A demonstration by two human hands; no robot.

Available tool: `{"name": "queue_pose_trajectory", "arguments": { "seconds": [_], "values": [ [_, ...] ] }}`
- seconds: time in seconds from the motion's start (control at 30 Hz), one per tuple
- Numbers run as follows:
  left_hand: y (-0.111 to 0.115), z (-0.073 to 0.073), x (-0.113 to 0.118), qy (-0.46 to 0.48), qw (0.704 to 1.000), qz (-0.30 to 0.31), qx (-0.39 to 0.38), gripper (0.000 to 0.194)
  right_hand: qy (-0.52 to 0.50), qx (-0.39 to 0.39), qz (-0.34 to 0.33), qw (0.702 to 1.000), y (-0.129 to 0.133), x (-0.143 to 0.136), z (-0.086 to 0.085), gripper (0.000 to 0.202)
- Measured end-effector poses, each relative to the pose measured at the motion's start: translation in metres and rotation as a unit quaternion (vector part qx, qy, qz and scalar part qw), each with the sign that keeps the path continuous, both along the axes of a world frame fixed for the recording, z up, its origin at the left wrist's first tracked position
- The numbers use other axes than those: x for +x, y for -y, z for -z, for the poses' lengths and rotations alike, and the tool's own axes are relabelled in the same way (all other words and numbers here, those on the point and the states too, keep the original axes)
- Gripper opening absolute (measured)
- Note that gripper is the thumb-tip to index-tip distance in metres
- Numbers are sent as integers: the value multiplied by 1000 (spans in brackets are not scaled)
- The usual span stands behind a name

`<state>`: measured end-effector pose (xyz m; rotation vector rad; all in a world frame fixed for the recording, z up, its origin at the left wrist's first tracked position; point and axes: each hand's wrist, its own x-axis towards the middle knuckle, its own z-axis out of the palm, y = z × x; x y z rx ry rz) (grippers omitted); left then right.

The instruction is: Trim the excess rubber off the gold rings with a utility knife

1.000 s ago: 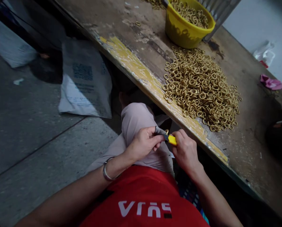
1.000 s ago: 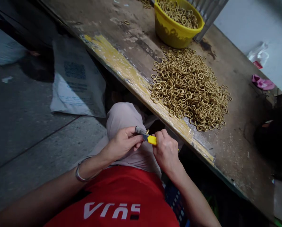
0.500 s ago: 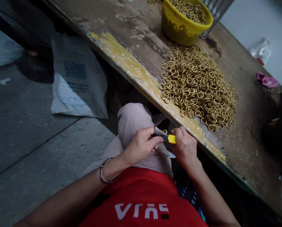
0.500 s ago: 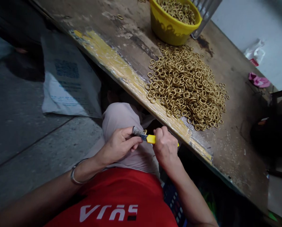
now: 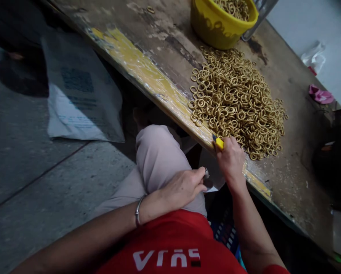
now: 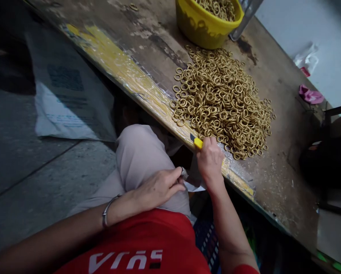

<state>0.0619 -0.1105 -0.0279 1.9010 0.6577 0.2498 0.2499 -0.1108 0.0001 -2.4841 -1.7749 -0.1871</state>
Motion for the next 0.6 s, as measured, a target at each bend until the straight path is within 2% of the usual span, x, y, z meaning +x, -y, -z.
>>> {"name": "queue_pose_trajectory", "arguments": {
  "seconds": [0.07,0.17,0.23,0.3,0.37,0.4,0.5,0.6],
  "values": [
    [-2,0,1,22,999,-21,-38,13,-40,14,0,999,-2,6,-2,13],
    [-11,-4,1,93,974,-126,-162,11,-199,65,-4,978,3,7,-13,19],
    [-19,-8,0,146,934,-180,-273,15,-375,74,1,924,11,1,-20,24],
    [-25,-13,-1,193,889,-197,-366,20,-547,55,19,835,19,-9,-24,26],
    [-28,-18,-3,231,851,-195,-429,26,-652,41,48,755,27,-21,-22,31],
    [-28,-19,-4,245,835,-192,-454,28,-680,42,63,729,30,-27,-19,32],
    [-25,-20,-6,265,798,-180,-511,31,-713,56,93,692,36,-42,-10,32],
    [-19,-19,-7,267,782,-171,-537,31,-718,59,88,688,41,-50,-7,32]
  ]
}}
